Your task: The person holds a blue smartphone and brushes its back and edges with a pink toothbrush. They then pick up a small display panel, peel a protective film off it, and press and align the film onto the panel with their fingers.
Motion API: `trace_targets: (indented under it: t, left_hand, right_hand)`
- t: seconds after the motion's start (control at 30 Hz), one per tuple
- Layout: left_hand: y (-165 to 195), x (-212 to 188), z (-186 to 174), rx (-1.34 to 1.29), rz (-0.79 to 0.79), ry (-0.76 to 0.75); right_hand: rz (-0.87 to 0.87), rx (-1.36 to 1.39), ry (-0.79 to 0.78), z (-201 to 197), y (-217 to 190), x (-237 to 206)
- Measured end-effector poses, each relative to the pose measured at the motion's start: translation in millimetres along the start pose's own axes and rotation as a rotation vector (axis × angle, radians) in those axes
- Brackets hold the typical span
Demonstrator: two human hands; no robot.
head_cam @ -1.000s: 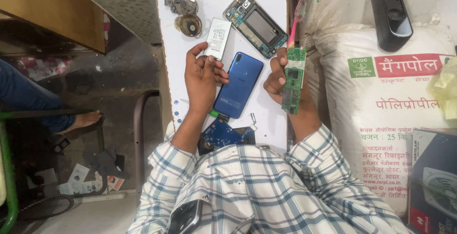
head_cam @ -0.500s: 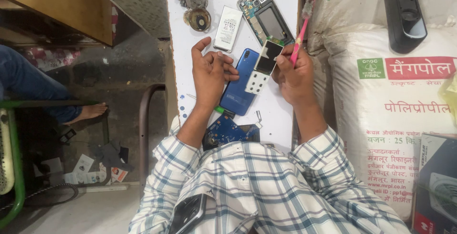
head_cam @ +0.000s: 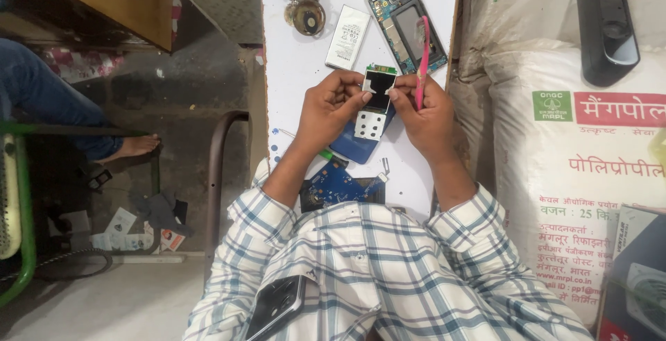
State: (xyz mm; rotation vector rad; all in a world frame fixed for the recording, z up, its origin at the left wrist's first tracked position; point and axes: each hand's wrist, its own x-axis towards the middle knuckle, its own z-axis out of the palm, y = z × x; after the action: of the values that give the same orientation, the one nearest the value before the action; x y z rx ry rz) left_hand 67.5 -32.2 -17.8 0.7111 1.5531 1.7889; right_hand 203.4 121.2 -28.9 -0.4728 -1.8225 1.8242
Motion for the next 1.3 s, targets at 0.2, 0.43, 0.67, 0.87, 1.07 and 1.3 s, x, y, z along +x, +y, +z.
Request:
trace_targets:
  t: [0.2,0.43,0.67,0.87,1.07,1.3]
  left_hand:
    - [2,1,2,-0.014,-0.027,0.019]
    - [3,2,2,-0.040,-0.035,0.011]
    - [1,4,2,-0.056,-0.012,-0.023]
    - [2,3,3,-0.045,-0.017,-0.056]
    - [3,5,3,-0.032,-0.015,-0.001]
    - [2,4,5,-0.279,-0.023,0.092]
  right_hand:
    - [0.075,0.063,0.020,-2,-5,1]
    - [-0.028,0.023,0.003,0,-10,0]
    - [-0.056,-0.022,0.025,3,-11,0]
    - [-0.058,0.037,0.002,1,-7,-1]
    - [-0.080,-0.103,0.104,-5,-18,0]
    - [-0.363,-0.737,0.122,3,-43,3]
